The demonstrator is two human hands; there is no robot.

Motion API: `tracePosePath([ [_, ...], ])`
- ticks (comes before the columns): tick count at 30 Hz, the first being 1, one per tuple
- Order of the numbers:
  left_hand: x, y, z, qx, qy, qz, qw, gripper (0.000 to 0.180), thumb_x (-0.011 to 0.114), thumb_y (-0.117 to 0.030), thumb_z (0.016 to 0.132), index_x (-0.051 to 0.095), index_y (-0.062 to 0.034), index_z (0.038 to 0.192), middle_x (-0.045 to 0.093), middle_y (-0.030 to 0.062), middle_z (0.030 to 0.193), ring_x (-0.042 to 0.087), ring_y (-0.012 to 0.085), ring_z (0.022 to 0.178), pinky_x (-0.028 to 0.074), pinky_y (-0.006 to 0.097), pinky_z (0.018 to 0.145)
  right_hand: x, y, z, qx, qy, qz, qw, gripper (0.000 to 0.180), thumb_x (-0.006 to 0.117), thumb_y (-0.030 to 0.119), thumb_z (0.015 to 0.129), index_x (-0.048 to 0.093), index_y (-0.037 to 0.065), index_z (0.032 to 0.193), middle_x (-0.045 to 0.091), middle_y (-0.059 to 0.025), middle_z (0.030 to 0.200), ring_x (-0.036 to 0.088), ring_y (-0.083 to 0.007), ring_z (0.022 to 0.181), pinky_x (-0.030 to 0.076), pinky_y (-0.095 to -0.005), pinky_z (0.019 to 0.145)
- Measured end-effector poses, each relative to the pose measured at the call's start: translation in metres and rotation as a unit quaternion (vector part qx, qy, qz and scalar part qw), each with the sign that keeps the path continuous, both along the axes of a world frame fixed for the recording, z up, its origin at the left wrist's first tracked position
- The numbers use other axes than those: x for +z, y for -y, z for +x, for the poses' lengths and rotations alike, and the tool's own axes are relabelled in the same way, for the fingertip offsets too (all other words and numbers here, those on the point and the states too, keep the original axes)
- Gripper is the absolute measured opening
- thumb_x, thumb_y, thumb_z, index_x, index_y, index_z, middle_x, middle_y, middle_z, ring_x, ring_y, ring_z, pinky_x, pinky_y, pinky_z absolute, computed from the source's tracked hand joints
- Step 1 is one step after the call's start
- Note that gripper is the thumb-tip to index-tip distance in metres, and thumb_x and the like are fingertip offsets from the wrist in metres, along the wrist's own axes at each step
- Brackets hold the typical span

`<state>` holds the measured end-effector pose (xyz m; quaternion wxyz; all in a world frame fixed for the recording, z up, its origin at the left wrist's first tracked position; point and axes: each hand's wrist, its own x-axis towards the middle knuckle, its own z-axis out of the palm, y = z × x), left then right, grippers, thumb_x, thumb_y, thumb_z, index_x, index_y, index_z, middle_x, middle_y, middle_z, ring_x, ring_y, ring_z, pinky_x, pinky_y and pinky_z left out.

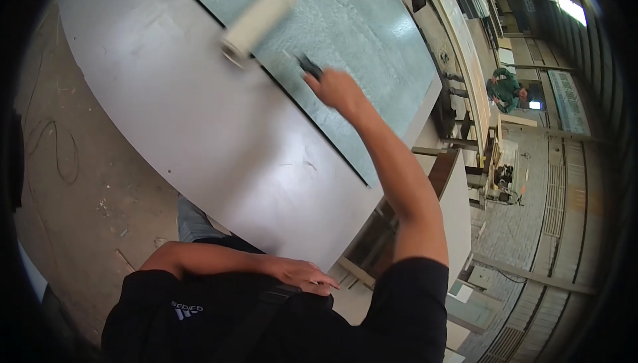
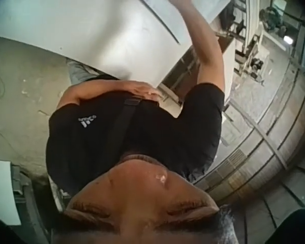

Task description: Applying adhesive to a large curved furniture panel using a paint roller in a factory workshop.

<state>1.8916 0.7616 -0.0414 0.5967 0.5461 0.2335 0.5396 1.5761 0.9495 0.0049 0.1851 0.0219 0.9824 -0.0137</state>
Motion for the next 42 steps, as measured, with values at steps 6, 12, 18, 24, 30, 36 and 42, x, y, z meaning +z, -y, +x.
tracePosePath([
  [6, 0.013, -0.044, 0.039, -0.114, -0.001, 0.022, 0.993, 0.075, 0.035, -0.064, 0.102, 0.041, -0.0076, 0.150, 0.059, 0.0208, 0.135, 0.054, 0.0341, 0.126, 0.040, 0.041, 0.106, 0.043, -0.147, 0.257, -0.176, 0.096, 0.075, 0.977, 0.061, 0.056, 0.054, 0.096, 0.064, -0.007, 0.095, 0.065, -0.0344, 0.089, 0.064, -0.0519, 0.091, 0.050, -0.0559, 0.080],
  [12, -0.004, -0.054, 0.049, -0.149, 0.051, 0.033, 0.987, 0.083, 0.034, -0.070, 0.099, 0.039, -0.0055, 0.150, 0.057, 0.0155, 0.138, 0.052, 0.0286, 0.129, 0.037, 0.037, 0.109, 0.075, -0.203, 0.286, -0.121, 0.133, 0.150, 0.972, 0.057, 0.059, 0.056, 0.093, 0.063, 0.000, 0.100, 0.066, -0.0322, 0.087, 0.065, -0.0505, 0.087, 0.051, -0.0574, 0.078],
  [18, -0.011, -0.024, 0.027, -0.100, 0.072, -0.002, 0.992, 0.080, 0.032, -0.068, 0.101, 0.039, -0.0058, 0.151, 0.053, 0.0188, 0.142, 0.050, 0.0318, 0.132, 0.038, 0.040, 0.108, 0.056, -0.074, 0.086, 0.017, 0.120, 0.095, 0.988, 0.063, 0.057, 0.057, 0.095, 0.066, -0.005, 0.086, 0.065, -0.0322, 0.080, 0.065, -0.0502, 0.083, 0.052, -0.0533, 0.074],
  [24, -0.008, 0.023, -0.033, -0.003, 0.036, -0.010, 0.999, 0.079, 0.032, -0.067, 0.101, 0.037, -0.0072, 0.152, 0.056, 0.0186, 0.138, 0.051, 0.0321, 0.130, 0.038, 0.040, 0.108, 0.019, 0.083, -0.074, -0.033, 0.094, -0.013, 0.995, 0.073, 0.047, 0.061, 0.099, 0.057, -0.006, 0.071, 0.058, -0.0200, 0.062, 0.060, -0.0315, 0.054, 0.050, -0.0442, 0.055],
  [30, 0.009, 0.071, -0.074, -0.066, 0.076, -0.068, 0.993, 0.075, 0.036, -0.066, 0.101, 0.041, -0.0104, 0.151, 0.051, 0.0140, 0.146, 0.043, 0.0290, 0.138, 0.032, 0.039, 0.114, 0.013, 0.129, -0.108, -0.043, 0.056, -0.068, 0.995, 0.072, 0.050, 0.061, 0.098, 0.061, -0.007, 0.077, 0.061, -0.0226, 0.066, 0.065, -0.0335, 0.060, 0.051, -0.0455, 0.058],
  [36, 0.025, 0.061, -0.066, -0.094, -0.012, -0.010, 0.995, 0.079, 0.034, -0.066, 0.101, 0.036, -0.0053, 0.152, 0.053, 0.0174, 0.142, 0.048, 0.0284, 0.134, 0.035, 0.038, 0.110, 0.074, 0.056, 0.049, -0.096, -0.121, -0.108, 0.982, 0.046, 0.063, 0.044, 0.096, 0.060, -0.001, 0.086, 0.060, -0.0208, 0.067, 0.057, -0.0366, 0.059, 0.045, -0.0429, 0.059],
  [42, 0.014, 0.017, -0.004, -0.228, 0.034, 0.018, 0.973, 0.076, 0.032, -0.062, 0.104, 0.042, 0.0022, 0.144, 0.056, 0.0140, 0.132, 0.049, 0.0228, 0.126, 0.035, 0.037, 0.108, 0.165, -0.034, 0.098, -0.043, -0.305, 0.121, 0.944, 0.035, 0.075, 0.029, 0.087, 0.062, 0.003, 0.107, 0.064, -0.0190, 0.077, 0.064, -0.0400, 0.077, 0.051, -0.0446, 0.066],
])
